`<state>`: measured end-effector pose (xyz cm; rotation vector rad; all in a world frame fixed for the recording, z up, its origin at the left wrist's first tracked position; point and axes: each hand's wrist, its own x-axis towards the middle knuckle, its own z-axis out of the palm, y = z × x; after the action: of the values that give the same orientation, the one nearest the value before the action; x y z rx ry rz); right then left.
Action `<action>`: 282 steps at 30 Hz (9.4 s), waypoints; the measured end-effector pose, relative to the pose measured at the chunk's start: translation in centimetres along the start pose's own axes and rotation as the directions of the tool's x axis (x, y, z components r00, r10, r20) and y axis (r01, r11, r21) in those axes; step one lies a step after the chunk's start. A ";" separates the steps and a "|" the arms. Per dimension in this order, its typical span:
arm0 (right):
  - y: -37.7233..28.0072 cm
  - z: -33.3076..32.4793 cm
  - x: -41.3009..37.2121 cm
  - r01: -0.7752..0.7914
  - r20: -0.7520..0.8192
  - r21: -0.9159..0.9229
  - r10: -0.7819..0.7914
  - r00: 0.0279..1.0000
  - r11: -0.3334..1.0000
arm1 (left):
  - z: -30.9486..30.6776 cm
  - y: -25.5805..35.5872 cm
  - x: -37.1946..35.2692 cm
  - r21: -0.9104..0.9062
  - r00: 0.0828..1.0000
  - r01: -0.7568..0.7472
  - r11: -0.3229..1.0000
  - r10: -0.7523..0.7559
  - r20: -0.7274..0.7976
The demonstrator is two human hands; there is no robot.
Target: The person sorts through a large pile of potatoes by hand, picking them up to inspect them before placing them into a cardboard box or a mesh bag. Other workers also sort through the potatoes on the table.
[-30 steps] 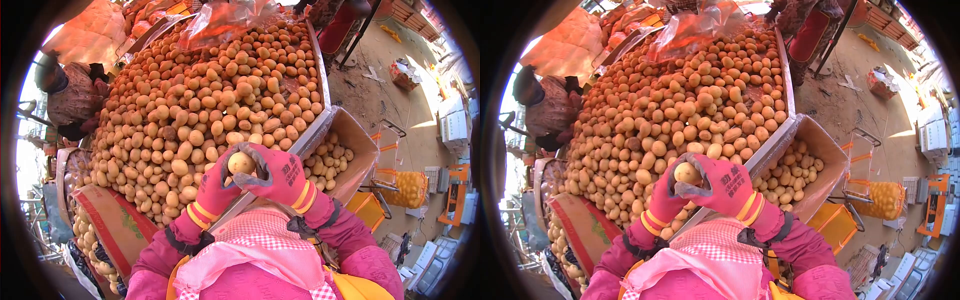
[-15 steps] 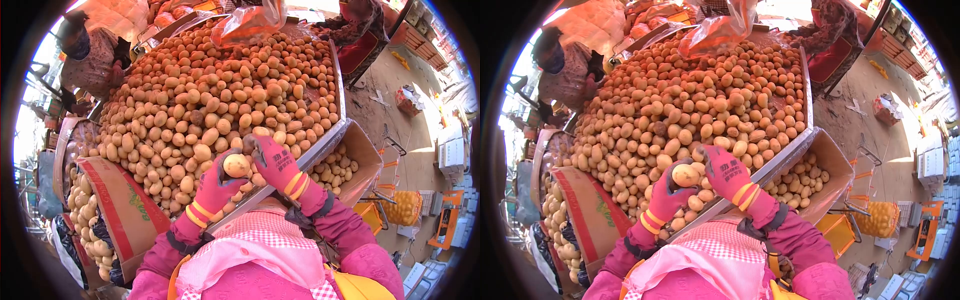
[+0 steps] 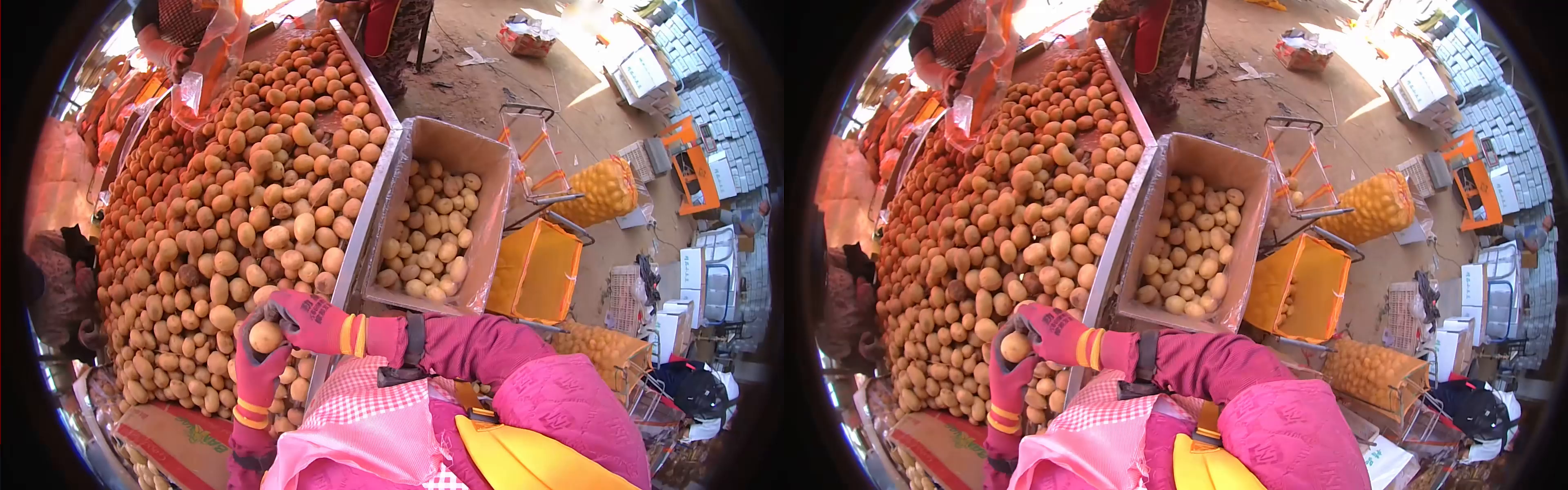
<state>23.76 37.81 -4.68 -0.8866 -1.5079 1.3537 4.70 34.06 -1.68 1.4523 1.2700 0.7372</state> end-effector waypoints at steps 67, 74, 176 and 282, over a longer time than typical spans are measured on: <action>11.8 -30.6 -2.0 -0.414 -0.499 -0.351 0.206 0.841 0.840 | 4.8 -4.8 7.0 0.879 0.927 -0.007 0.476 0.332 -0.172; -1.1 -13.8 0.3 -0.098 0.132 -0.389 0.161 0.978 0.916 | 6.6 2.5 8.5 0.332 0.907 -0.420 0.845 0.397 0.138; -0.6 -10.5 12.7 -0.324 0.628 -0.278 0.426 0.651 0.904 | 0.7 -9.1 -16.4 0.708 0.876 0.392 0.588 -0.004 -0.482; -5.6 -0.7 2.9 0.039 0.345 -0.472 0.144 0.927 0.881 | -0.2 -1.1 -2.2 -0.671 0.992 0.086 0.736 -0.127 -0.012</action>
<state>23.68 39.90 1.30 -1.0098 -2.1889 1.2583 3.57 31.91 -2.32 0.7572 0.9614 1.0326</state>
